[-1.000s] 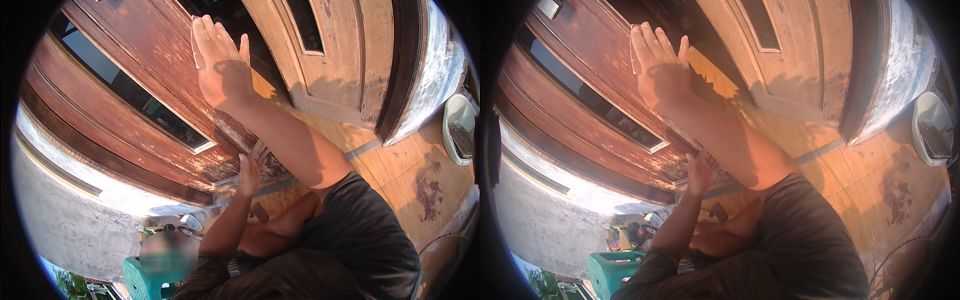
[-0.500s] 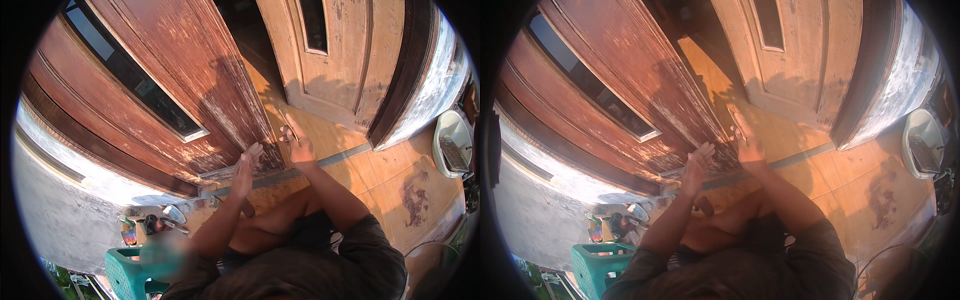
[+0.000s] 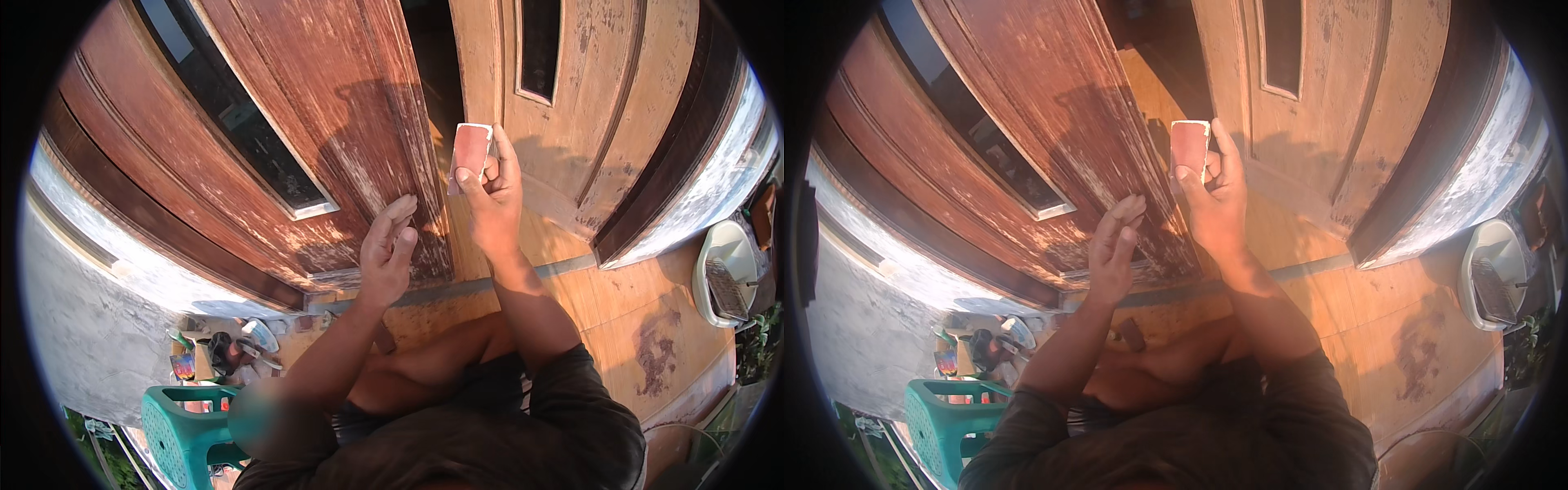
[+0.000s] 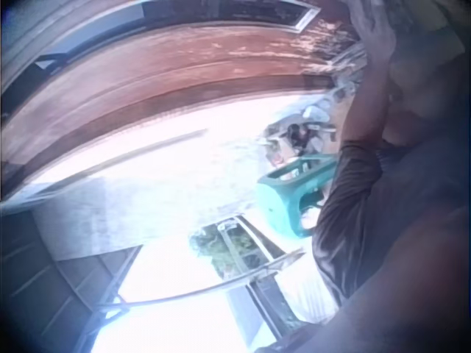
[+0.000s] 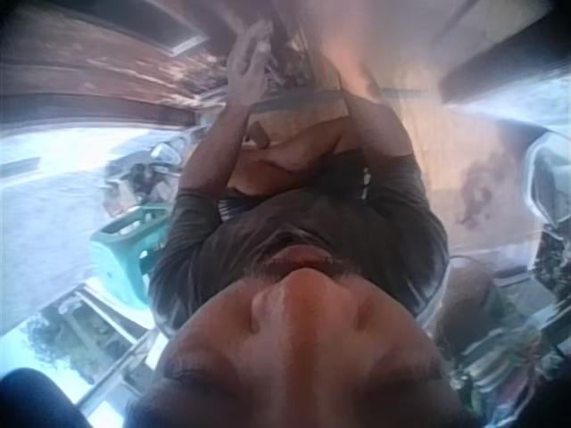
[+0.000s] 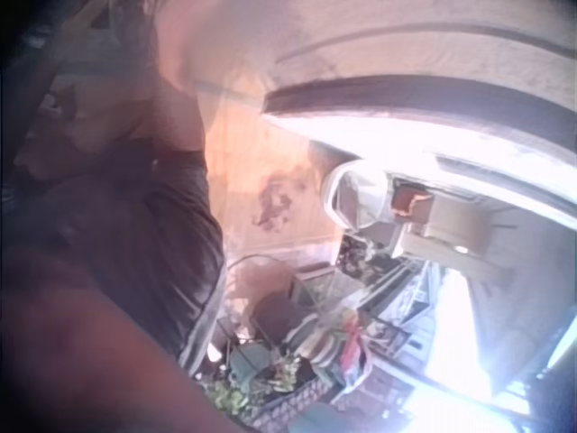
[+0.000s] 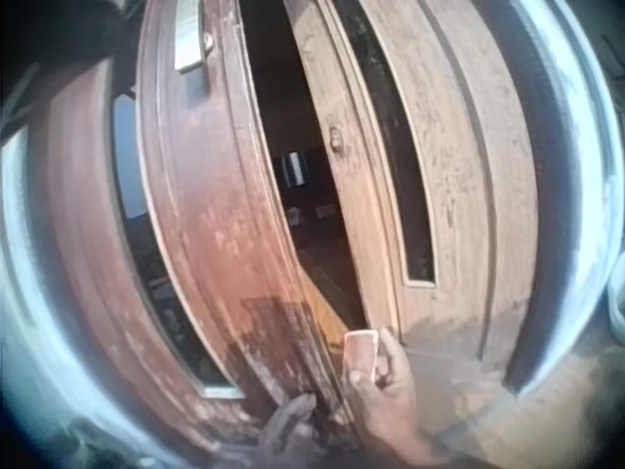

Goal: The person sits on the floor and sands a wooden door using a sanding block. They work on the lower edge and side of the door, moving the sanding block back and forth to smooth the surface.

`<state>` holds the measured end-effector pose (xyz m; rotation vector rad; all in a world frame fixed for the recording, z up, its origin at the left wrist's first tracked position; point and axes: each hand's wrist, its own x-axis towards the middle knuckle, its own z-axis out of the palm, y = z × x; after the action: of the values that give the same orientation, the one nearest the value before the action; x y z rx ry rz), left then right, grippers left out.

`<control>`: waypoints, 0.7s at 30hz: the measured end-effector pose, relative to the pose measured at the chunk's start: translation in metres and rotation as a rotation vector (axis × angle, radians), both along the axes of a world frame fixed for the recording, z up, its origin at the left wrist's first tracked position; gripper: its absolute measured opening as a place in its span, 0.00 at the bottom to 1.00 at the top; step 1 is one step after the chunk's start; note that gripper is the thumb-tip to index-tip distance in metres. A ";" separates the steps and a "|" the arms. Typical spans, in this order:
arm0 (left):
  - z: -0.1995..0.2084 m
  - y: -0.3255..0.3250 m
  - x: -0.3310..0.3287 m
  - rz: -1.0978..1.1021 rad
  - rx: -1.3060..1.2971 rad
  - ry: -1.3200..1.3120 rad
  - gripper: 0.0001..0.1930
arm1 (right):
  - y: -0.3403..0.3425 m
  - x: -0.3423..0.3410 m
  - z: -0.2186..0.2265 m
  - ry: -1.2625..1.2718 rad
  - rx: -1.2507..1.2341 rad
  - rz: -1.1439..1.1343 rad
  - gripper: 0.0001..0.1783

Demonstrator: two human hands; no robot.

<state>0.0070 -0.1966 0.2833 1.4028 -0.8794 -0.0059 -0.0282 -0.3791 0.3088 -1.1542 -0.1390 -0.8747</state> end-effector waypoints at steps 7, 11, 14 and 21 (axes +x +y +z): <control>0.001 -0.020 0.003 0.136 -0.032 -0.127 0.28 | 0.001 0.016 0.011 -0.008 -0.166 -0.144 0.21; 0.003 -0.031 0.008 0.246 -0.056 -0.267 0.31 | 0.006 0.026 0.013 0.034 -0.214 -0.258 0.18; 0.004 -0.036 0.009 0.277 -0.039 -0.314 0.31 | 0.011 0.026 0.011 0.011 -0.352 -0.407 0.16; -0.003 -0.037 0.008 0.315 -0.015 -0.385 0.29 | 0.023 0.019 -0.009 -0.024 -0.401 -0.425 0.13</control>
<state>0.0146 -0.2337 0.2802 1.5415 -0.9578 0.5245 -0.0091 -0.3566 0.2999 -1.5811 -0.0916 -1.2742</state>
